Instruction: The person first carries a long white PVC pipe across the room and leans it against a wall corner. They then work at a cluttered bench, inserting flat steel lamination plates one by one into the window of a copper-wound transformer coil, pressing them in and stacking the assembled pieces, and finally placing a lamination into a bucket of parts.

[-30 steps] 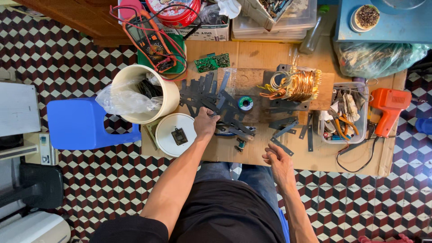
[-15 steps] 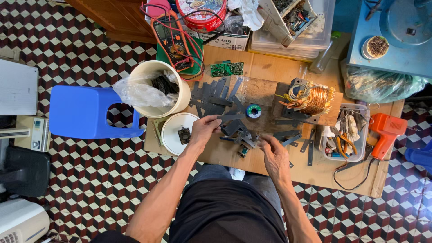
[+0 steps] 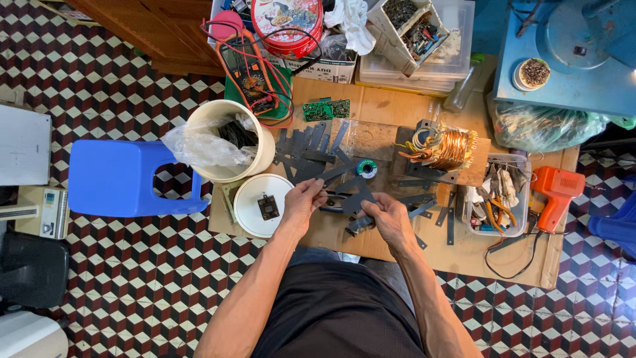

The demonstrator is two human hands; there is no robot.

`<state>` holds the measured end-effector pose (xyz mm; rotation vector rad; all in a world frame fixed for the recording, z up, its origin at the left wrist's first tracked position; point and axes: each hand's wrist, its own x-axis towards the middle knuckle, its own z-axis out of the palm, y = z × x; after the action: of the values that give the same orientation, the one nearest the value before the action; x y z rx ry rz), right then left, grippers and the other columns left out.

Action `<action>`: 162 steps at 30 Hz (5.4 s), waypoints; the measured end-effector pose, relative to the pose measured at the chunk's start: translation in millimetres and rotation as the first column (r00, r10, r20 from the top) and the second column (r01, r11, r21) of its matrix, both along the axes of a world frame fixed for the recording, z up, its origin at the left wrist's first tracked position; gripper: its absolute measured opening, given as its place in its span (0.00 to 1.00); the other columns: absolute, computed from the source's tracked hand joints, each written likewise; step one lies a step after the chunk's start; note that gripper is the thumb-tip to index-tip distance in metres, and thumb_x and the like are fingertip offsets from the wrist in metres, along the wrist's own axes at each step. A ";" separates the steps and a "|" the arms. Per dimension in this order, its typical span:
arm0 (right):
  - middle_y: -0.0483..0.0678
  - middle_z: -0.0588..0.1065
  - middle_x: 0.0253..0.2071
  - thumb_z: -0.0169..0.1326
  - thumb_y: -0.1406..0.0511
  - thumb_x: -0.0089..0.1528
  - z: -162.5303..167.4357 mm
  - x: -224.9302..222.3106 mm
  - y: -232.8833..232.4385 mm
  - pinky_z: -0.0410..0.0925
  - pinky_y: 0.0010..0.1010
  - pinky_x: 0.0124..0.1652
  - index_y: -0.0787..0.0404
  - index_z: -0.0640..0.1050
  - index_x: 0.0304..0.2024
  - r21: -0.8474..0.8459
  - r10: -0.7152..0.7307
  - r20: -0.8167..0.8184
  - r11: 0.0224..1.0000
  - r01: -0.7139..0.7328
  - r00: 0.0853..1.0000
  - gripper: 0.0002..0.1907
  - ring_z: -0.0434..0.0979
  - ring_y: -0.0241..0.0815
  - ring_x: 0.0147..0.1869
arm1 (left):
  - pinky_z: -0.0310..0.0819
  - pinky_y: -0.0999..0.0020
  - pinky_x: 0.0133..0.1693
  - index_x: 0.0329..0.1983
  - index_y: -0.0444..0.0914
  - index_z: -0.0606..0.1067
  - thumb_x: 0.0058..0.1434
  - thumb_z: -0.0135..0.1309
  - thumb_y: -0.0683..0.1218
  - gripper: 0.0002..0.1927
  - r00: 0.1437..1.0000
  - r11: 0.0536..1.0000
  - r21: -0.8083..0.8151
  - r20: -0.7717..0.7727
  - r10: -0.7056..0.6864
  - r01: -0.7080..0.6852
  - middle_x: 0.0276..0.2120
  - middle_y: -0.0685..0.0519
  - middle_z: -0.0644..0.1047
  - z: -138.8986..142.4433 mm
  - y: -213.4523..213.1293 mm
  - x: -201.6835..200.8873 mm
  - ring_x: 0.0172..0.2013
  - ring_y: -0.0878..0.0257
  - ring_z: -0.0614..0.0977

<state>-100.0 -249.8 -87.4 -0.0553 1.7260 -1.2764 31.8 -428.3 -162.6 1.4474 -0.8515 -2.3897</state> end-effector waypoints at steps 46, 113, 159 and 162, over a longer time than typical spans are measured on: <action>0.46 0.74 0.21 0.53 0.59 0.69 -3.4 30.5 93.7 0.62 0.24 0.30 0.64 0.80 0.35 0.069 -0.489 -0.020 0.870 0.489 0.872 0.16 0.67 0.31 0.25 | 0.75 0.69 0.33 0.57 0.35 0.73 0.61 0.56 0.42 0.20 0.805 0.510 -0.624 0.482 -0.346 0.592 0.36 0.48 0.83 -21.4 -121.1 -57.6 0.32 0.64 0.85; 0.49 0.79 0.31 0.51 0.68 0.64 89.3 4.8 133.0 0.67 0.27 0.29 0.60 0.57 0.73 0.050 -0.297 -0.320 0.943 0.329 0.900 0.36 0.74 0.37 0.31 | 0.84 0.73 0.39 0.46 0.35 0.79 0.68 0.53 0.52 0.16 0.860 0.845 -0.308 -0.130 -0.494 0.438 0.38 0.54 0.81 116.9 12.9 -112.7 0.36 0.69 0.81; 0.46 0.81 0.40 0.50 0.67 0.68 55.1 -124.3 94.8 0.67 0.21 0.38 0.63 0.70 0.67 -0.417 -0.449 -0.048 0.821 0.390 0.892 0.24 0.75 0.29 0.39 | 0.85 0.72 0.37 0.59 0.38 0.77 0.62 0.57 0.49 0.22 0.844 0.765 -0.418 0.009 -0.537 0.490 0.44 0.55 0.84 103.9 33.5 -142.9 0.42 0.69 0.84; 0.47 0.81 0.40 0.50 0.67 0.67 53.6 -121.2 95.3 0.70 0.22 0.38 0.62 0.70 0.67 -0.442 -0.459 -0.017 0.800 0.405 0.888 0.24 0.77 0.29 0.40 | 0.80 0.71 0.35 0.57 0.36 0.79 0.66 0.59 0.49 0.19 0.831 0.678 -0.508 0.159 -0.533 0.532 0.40 0.52 0.83 103.0 35.4 -143.5 0.37 0.65 0.82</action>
<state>-221.2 -154.6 -33.8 0.0087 1.5772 -2.0252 -111.7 -392.8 -59.6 1.0540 -1.9882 -2.1883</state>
